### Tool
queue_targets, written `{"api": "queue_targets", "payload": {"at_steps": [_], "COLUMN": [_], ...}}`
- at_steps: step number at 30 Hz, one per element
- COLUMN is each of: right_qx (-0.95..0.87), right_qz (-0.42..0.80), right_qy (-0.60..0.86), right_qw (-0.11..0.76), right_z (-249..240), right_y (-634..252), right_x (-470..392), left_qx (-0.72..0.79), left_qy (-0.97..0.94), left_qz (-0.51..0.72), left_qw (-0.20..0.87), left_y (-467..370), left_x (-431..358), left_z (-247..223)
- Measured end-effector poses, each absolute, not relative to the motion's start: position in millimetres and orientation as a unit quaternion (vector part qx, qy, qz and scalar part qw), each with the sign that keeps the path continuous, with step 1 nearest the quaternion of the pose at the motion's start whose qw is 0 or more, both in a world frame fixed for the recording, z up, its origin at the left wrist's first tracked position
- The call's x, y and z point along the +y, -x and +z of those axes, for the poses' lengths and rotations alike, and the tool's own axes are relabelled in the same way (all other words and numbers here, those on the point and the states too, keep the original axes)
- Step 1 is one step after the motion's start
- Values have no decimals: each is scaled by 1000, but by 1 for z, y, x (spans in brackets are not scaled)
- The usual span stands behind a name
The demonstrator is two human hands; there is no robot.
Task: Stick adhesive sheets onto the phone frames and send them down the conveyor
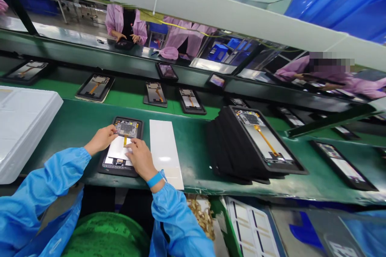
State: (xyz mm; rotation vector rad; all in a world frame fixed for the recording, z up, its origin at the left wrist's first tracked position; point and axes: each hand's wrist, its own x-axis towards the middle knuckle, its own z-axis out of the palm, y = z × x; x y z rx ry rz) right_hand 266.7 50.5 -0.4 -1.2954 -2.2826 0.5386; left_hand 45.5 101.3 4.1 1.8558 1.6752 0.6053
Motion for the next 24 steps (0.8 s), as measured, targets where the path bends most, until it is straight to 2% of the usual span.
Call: {"api": "queue_targets", "payload": {"at_steps": [24], "right_qx": [-840], "right_qz": [151], "right_qy": [471], "right_qw": [223], "right_z": [-10], "right_y": [-265], "right_x": [50], "left_qx": [621], "left_qy": [-761], "left_qz": [142], "left_qw": [124], "left_y": [-34], "left_x": [92], "left_z": [24]}}
